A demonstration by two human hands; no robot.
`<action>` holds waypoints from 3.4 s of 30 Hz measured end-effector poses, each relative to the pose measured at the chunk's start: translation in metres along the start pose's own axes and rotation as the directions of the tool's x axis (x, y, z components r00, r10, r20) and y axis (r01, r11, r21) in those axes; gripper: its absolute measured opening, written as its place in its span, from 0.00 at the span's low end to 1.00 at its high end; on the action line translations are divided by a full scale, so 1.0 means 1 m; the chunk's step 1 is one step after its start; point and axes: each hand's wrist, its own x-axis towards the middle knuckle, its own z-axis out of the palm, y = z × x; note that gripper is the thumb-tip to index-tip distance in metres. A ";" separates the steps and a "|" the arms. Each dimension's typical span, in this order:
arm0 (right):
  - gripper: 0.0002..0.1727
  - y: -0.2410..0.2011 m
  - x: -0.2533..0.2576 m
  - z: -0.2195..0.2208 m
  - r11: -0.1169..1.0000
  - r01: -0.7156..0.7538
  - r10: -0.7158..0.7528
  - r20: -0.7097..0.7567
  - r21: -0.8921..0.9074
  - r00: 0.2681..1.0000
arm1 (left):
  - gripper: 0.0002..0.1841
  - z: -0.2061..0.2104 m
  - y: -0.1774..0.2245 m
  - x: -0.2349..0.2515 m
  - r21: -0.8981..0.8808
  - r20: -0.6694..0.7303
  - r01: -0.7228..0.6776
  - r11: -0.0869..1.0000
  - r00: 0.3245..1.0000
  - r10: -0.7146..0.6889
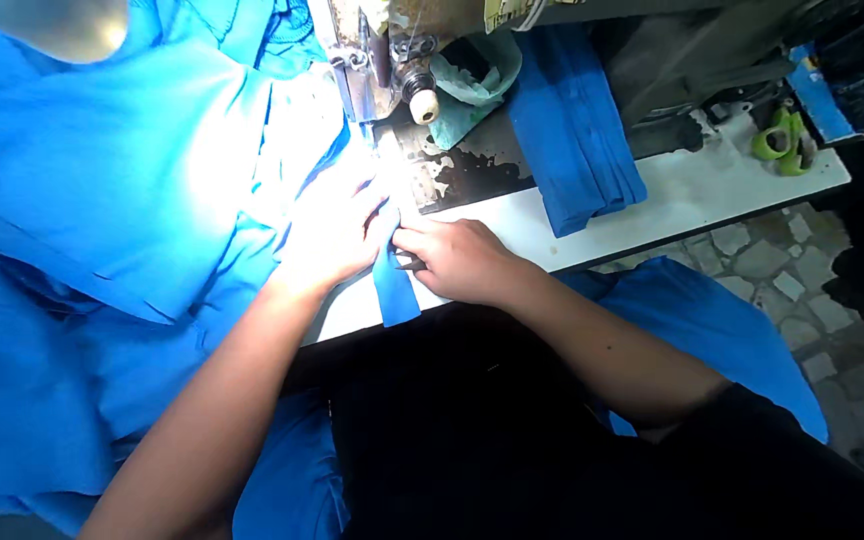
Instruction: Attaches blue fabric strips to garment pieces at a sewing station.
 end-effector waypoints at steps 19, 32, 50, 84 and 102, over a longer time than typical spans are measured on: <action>0.13 0.029 -0.021 -0.027 0.950 -0.313 0.306 -0.250 0.012 0.919 | 0.27 -0.021 -0.009 -0.026 0.020 0.162 0.052 0.998 0.985 -0.054; 0.08 0.004 0.040 -0.011 0.808 0.074 0.002 -0.129 0.584 0.992 | 0.17 -0.148 0.015 0.039 0.262 0.544 -0.035 0.964 0.831 -0.118; 0.06 -0.023 -0.059 0.051 0.975 0.222 -0.190 -0.420 0.028 0.887 | 0.10 -0.069 0.069 0.005 0.334 0.658 0.012 0.943 0.713 -0.242; 0.10 -0.030 -0.056 0.047 0.989 0.140 -0.114 -0.380 0.041 0.918 | 0.09 0.033 0.097 0.086 -0.143 0.395 -0.240 0.960 0.876 0.277; 0.11 -0.028 -0.070 0.030 0.990 0.063 -0.041 -0.165 0.126 0.985 | 0.12 -0.064 0.100 0.044 -0.171 0.233 -0.306 0.937 0.911 0.340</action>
